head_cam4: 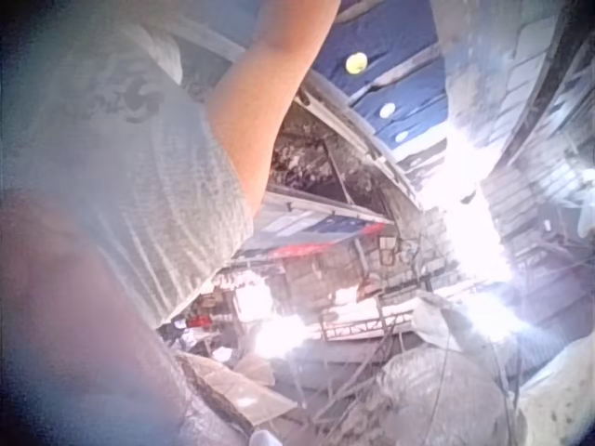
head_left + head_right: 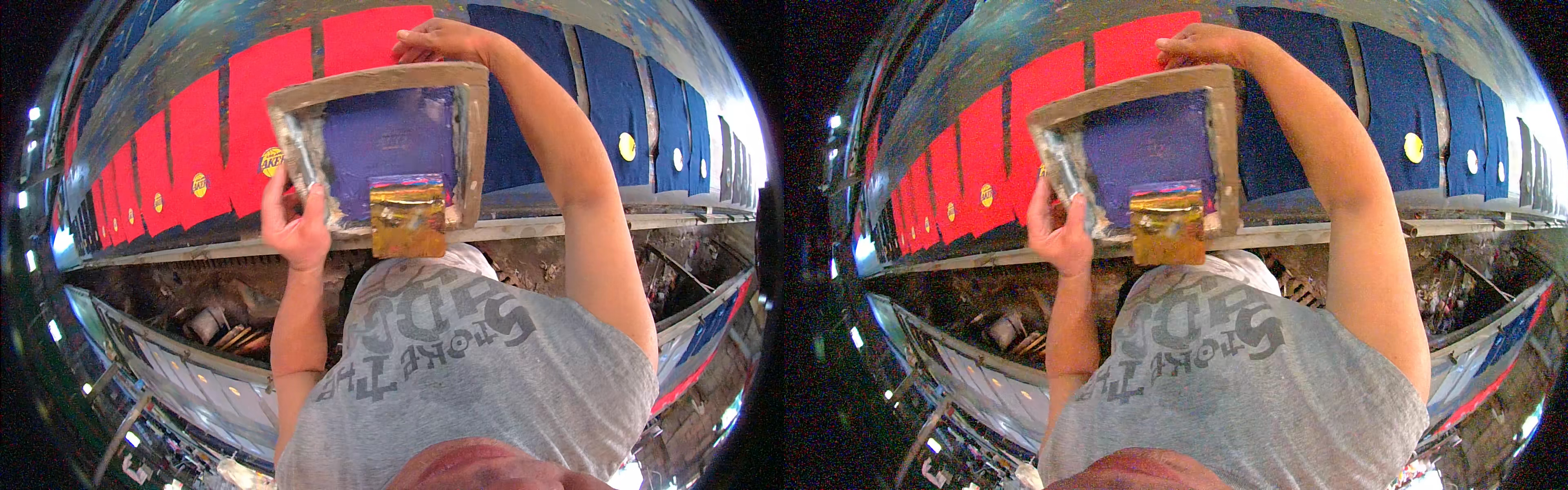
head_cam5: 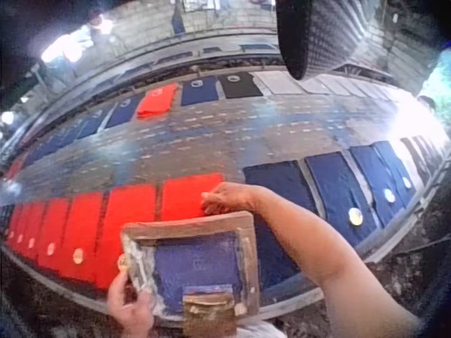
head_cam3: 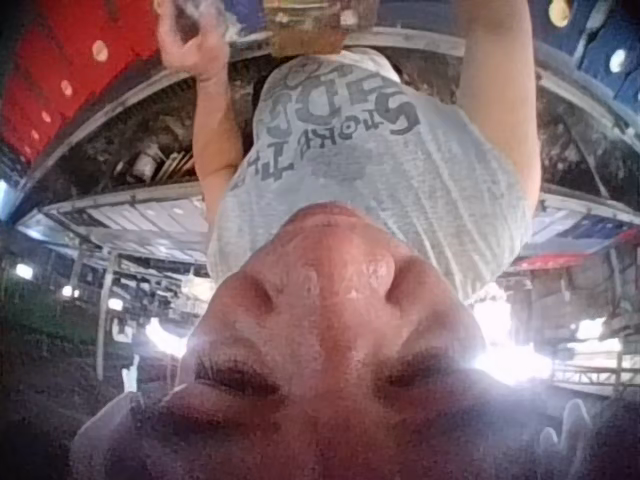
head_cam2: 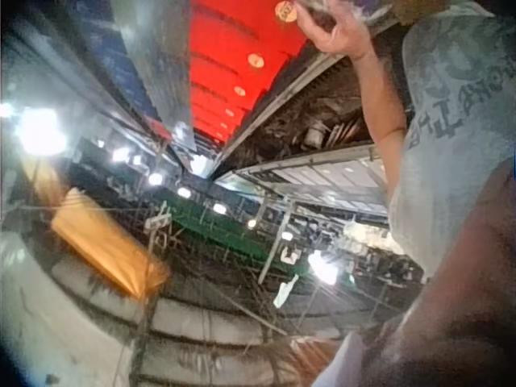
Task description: The person uses a squeegee to apply purple ink through a screen-printing frame onto a series of red and blue shirts laid out on a table. The shirts feature a circular logo and are processed one at a time in sequence.
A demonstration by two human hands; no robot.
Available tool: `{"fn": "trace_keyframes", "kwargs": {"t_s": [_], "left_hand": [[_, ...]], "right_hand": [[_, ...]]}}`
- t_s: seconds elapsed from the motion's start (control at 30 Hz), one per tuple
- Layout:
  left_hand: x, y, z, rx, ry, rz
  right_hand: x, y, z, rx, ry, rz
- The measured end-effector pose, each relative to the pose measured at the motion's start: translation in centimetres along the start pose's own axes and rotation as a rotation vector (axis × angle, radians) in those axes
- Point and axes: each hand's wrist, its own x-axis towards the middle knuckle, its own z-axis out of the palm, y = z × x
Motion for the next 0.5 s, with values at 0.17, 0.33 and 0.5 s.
{"fn": "trace_keyframes", "kwargs": {"t_s": [0.17, 0.33, 0.5], "left_hand": [[1.9, 2.5, -8.8, 0.029, 0.202, -0.081], [2.9, 3.7, -18.1, -0.016, 0.407, -0.157], [2.7, 2.7, -23.2, -0.112, 0.526, -0.188]], "right_hand": [[0.5, 0.1, 0.9, -0.057, 0.022, -0.072], [-2.1, -0.9, 2.3, -0.024, 0.2, -0.169], [-8.0, -1.1, 2.4, 0.076, 0.529, -0.273]]}}
